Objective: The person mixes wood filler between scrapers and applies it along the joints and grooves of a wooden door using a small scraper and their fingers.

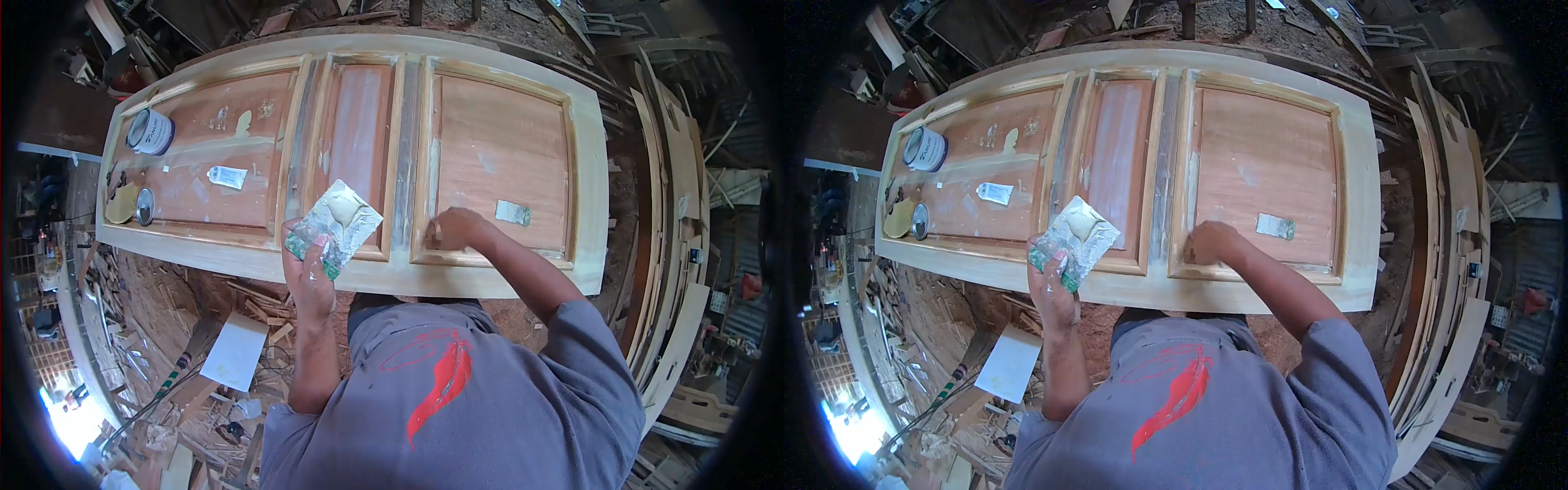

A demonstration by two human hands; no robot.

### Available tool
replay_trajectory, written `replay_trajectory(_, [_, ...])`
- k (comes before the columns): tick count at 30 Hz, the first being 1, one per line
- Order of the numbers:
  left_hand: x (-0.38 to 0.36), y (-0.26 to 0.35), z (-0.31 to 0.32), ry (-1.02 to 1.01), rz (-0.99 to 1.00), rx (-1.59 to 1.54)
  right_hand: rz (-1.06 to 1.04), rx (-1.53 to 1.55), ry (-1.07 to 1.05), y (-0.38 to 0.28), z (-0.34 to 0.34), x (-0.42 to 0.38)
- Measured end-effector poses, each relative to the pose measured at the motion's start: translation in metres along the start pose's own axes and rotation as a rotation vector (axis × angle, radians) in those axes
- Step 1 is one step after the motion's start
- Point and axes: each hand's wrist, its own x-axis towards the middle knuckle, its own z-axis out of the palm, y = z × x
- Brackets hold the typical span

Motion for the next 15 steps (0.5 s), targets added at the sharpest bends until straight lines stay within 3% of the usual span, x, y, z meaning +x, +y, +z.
replay_trajectory(4, [-0.002,0.0,0.003,-0.011,0.014,0.004,0.0,0.004,0.08,0.003,0.013,-0.001])
replay_trajectory(7, [-0.004,0.001,0.008,0.017,-0.005,-0.008,-0.117,0.073,-0.117,0.001,0.006,-0.008])
replay_trajectory(12, [-0.004,-0.007,0.013,0.012,-0.017,-0.032,-0.105,-0.032,-0.001,0.022,0.029,-0.003])
replay_trajectory(14, [-0.003,-0.01,0.016,0.01,-0.051,-0.055,-0.123,0.067,0.08,0.03,0.025,-0.008])
replay_trajectory(15, [-0.002,-0.012,0.017,0.016,-0.081,-0.065,-0.126,0.166,0.138,0.014,-0.015,-0.039])
